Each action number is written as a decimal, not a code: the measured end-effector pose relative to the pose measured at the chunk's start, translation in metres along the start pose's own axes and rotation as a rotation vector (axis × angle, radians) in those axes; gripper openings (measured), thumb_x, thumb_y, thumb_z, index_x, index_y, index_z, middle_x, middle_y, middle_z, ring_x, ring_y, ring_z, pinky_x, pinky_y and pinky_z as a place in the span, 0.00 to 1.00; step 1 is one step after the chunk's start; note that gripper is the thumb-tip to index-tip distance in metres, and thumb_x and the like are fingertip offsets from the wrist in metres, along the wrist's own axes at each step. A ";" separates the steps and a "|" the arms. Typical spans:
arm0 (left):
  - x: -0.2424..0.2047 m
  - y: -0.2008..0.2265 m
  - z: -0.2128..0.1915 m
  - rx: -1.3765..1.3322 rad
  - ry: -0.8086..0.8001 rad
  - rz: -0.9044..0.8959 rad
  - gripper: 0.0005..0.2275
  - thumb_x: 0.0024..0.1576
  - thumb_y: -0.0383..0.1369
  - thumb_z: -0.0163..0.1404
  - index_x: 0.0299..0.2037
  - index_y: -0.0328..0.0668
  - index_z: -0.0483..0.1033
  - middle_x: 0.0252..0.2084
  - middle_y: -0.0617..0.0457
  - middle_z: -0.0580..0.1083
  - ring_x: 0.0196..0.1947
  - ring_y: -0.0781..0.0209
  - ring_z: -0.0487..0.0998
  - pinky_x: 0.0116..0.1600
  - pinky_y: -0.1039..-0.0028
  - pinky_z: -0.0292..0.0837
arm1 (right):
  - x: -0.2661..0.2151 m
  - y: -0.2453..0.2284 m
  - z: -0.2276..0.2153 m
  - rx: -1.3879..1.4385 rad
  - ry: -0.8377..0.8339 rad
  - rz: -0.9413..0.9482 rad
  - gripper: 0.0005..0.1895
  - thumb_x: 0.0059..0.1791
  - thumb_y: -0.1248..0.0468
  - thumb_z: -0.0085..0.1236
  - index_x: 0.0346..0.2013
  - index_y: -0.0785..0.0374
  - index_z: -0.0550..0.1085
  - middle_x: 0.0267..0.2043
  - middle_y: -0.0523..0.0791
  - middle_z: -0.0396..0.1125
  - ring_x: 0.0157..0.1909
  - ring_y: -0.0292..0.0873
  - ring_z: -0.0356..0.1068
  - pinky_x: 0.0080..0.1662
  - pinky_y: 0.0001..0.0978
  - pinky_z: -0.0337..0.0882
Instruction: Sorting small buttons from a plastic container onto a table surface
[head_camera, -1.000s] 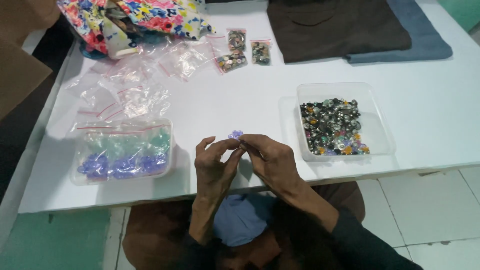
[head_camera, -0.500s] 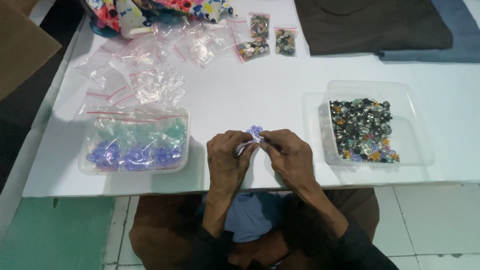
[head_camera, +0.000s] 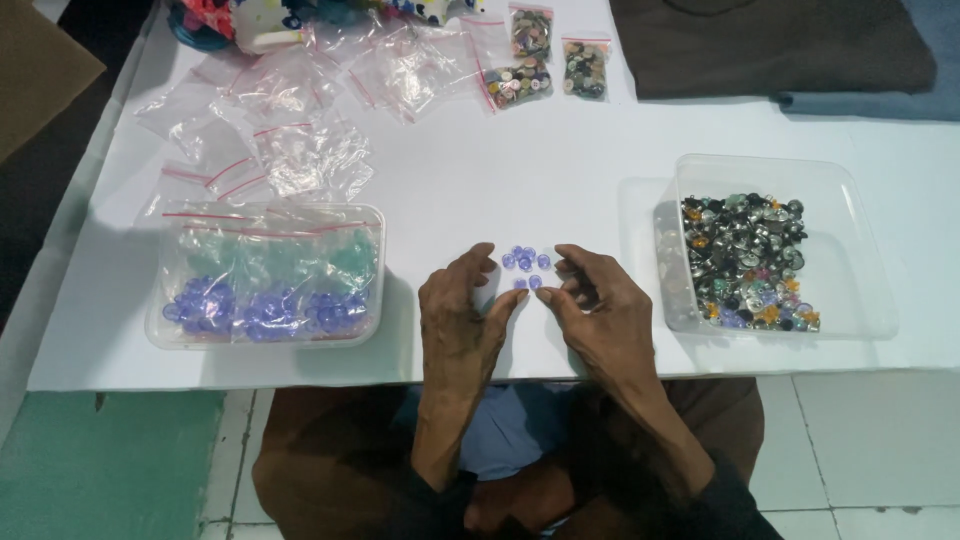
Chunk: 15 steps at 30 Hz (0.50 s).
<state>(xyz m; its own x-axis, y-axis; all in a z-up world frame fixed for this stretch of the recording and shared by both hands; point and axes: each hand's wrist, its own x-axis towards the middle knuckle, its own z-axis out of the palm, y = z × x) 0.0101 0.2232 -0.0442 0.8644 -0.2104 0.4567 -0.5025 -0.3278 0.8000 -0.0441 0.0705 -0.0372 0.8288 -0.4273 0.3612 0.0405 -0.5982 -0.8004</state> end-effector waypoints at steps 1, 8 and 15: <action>0.001 0.003 -0.002 0.000 0.003 -0.002 0.21 0.51 0.30 0.65 0.53 0.35 0.75 0.39 0.42 0.79 0.39 0.45 0.80 0.58 0.54 0.66 | 0.001 -0.002 0.000 -0.001 -0.003 -0.001 0.23 0.42 0.66 0.72 0.52 0.66 0.78 0.40 0.53 0.75 0.36 0.47 0.76 0.37 0.34 0.78; 0.007 -0.004 0.003 0.001 -0.038 -0.011 0.24 0.49 0.30 0.66 0.56 0.34 0.74 0.40 0.43 0.80 0.36 0.48 0.79 0.58 0.51 0.64 | 0.006 0.006 0.006 -0.014 -0.052 -0.016 0.20 0.45 0.66 0.70 0.50 0.65 0.79 0.38 0.53 0.75 0.36 0.50 0.76 0.37 0.37 0.78; 0.011 -0.009 0.007 -0.016 -0.058 0.001 0.20 0.55 0.35 0.62 0.55 0.38 0.75 0.40 0.46 0.81 0.35 0.50 0.77 0.58 0.54 0.62 | 0.009 0.012 0.007 -0.020 -0.029 -0.071 0.15 0.46 0.65 0.69 0.48 0.62 0.80 0.38 0.51 0.75 0.40 0.52 0.78 0.40 0.38 0.79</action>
<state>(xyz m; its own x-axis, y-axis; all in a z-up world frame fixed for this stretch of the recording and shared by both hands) 0.0238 0.2176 -0.0493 0.8613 -0.2639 0.4341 -0.5022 -0.3128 0.8062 -0.0320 0.0643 -0.0471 0.8400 -0.3636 0.4026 0.0890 -0.6397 -0.7635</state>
